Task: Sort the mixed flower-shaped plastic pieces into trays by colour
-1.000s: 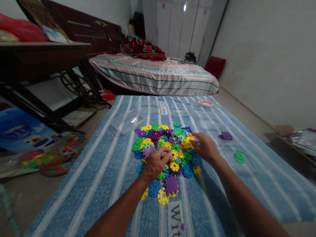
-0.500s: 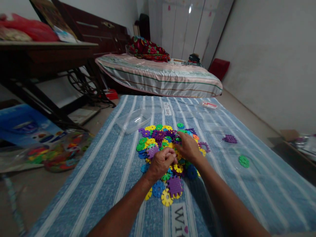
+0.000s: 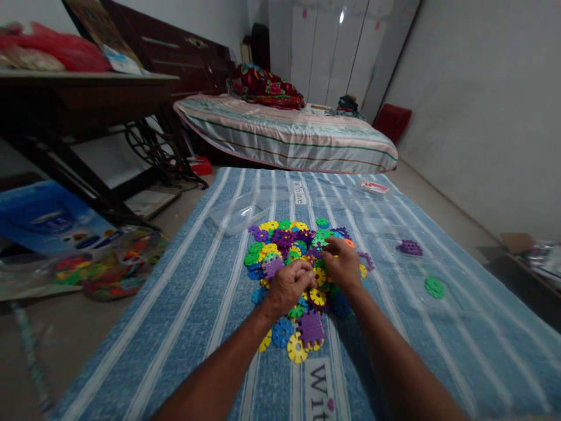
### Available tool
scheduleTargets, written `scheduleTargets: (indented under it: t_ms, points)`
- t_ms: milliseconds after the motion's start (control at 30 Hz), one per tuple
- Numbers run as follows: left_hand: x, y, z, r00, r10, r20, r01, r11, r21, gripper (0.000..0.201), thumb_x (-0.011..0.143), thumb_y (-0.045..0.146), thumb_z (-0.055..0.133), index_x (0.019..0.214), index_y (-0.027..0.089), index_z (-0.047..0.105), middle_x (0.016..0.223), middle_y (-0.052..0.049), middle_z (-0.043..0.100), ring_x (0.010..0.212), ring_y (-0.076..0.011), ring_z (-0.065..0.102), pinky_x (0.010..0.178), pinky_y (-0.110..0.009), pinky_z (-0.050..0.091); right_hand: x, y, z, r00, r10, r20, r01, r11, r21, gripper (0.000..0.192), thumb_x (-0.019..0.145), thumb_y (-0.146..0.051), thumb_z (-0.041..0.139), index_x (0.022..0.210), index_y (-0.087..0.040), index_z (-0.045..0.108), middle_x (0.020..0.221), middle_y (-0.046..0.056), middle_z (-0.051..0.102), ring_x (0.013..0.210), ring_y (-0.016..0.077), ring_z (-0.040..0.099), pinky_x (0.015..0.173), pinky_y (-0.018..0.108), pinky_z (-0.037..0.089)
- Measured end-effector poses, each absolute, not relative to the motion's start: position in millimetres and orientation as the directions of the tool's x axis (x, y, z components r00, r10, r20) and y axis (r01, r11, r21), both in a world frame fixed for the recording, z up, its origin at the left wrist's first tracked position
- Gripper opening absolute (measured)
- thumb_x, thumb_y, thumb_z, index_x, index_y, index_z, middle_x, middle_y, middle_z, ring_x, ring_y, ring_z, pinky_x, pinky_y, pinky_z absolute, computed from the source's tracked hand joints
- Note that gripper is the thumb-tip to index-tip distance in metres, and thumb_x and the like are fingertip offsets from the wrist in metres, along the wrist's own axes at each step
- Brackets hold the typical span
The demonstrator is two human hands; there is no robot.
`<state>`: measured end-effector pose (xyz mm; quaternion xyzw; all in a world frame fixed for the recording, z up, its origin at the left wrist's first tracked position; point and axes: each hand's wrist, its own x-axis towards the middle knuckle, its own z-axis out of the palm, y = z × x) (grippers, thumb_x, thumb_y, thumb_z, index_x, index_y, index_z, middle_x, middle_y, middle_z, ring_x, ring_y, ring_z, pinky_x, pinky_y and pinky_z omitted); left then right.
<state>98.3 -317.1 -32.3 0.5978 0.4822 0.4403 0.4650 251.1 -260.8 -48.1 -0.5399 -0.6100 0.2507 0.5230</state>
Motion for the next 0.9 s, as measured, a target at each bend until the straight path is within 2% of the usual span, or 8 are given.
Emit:
scheduleTargets:
  t_ms: [133, 233, 367, 500, 733, 800, 900]
  points:
    - [98.2, -316.9, -34.6, 0.128, 0.989, 0.074, 0.182, -0.097, 0.978, 0.014, 0.081, 0.033, 0.055, 0.082, 0.018, 0.057, 0.064, -0.001, 0.069, 0.059, -0.0148, 0.064, 0.061, -0.026, 0.048, 252.2, -265.5, -49.9, 0.227, 0.933, 0.28, 0.15, 0.251, -0.956, 0.028, 0.07, -0.034, 0.066, 0.094, -0.018, 0.066, 0.081, 0.003, 0.069, 0.076, 0.0206, 0.066, 0.073, 0.035, 0.054]
    - [98.9, -316.8, -34.6, 0.109, 0.991, 0.079, 0.195, -0.099, 0.976, 0.015, 0.082, 0.033, 0.055, 0.084, 0.018, 0.057, 0.066, -0.002, 0.07, 0.061, -0.0155, 0.065, 0.063, -0.027, 0.049, 250.8, -268.8, -45.0, 0.282, 0.933, 0.225, -0.031, 0.243, -0.969, 0.029, 0.066, -0.034, 0.072, 0.089, -0.018, 0.065, 0.079, 0.002, 0.069, 0.073, 0.0197, 0.066, 0.07, 0.034, 0.054]
    - [99.8, -316.1, -32.9, 0.082, 0.992, 0.094, 0.165, -0.107, 0.981, 0.016, 0.081, 0.033, 0.057, 0.087, 0.018, 0.057, 0.065, -0.001, 0.07, 0.064, -0.0162, 0.066, 0.067, -0.028, 0.05, 248.6, -273.4, -34.2, 0.34, 0.924, 0.177, -0.178, 0.247, -0.952, 0.032, 0.06, -0.034, 0.079, 0.084, -0.018, 0.066, 0.078, 0.002, 0.069, 0.072, 0.0184, 0.065, 0.071, 0.033, 0.054]
    - [99.2, -315.9, -31.4, 0.074, 0.992, 0.099, 0.141, -0.108, 0.984, 0.024, 0.082, 0.039, 0.059, 0.092, 0.017, 0.059, 0.065, -0.002, 0.071, 0.065, -0.0175, 0.067, 0.07, -0.03, 0.051, 244.6, -282.2, -28.6, 0.314, 0.939, 0.14, -0.269, 0.229, -0.935, 0.031, 0.059, -0.032, 0.082, 0.083, -0.018, 0.067, 0.076, 0.001, 0.068, 0.07, 0.0169, 0.064, 0.069, 0.031, 0.053]
    - [95.3, -315.7, -30.4, 0.085, 0.995, 0.059, 0.105, -0.067, 0.992, 0.03, 0.082, 0.046, 0.057, 0.079, 0.017, 0.06, 0.066, -0.002, 0.07, 0.065, -0.0163, 0.065, 0.069, -0.027, 0.049, 236.3, -302.8, -34.8, 0.209, 0.97, 0.126, -0.225, 0.173, -0.959, 0.026, 0.064, -0.031, 0.079, 0.083, -0.018, 0.067, 0.075, 0.0, 0.069, 0.069, 0.0158, 0.064, 0.066, 0.028, 0.053]
    - [94.8, -314.9, -30.1, 0.082, 0.996, 0.047, 0.078, -0.053, 0.995, 0.029, 0.082, 0.045, 0.057, 0.078, 0.017, 0.059, 0.062, -0.002, 0.069, 0.064, -0.0163, 0.065, 0.07, -0.028, 0.048, 237.8, -306.8, -37.8, 0.177, 0.968, 0.178, -0.134, 0.203, -0.97, 0.023, 0.069, -0.031, 0.075, 0.086, -0.019, 0.067, 0.078, 0.001, 0.069, 0.071, 0.017, 0.065, 0.068, 0.03, 0.054]
    - [94.4, -313.7, -29.0, 0.077, 0.996, 0.044, 0.066, -0.049, 0.997, 0.028, 0.082, 0.044, 0.056, 0.075, 0.018, 0.057, 0.059, 0.0, 0.066, 0.063, -0.0158, 0.063, 0.069, -0.028, 0.047, 243.3, -311.2, -39.8, 0.119, 0.936, 0.332, 0.112, 0.32, -0.941, 0.025, 0.077, -0.032, 0.068, 0.1, -0.02, 0.067, 0.09, 0.004, 0.07, 0.081, 0.0193, 0.066, 0.075, 0.034, 0.055]
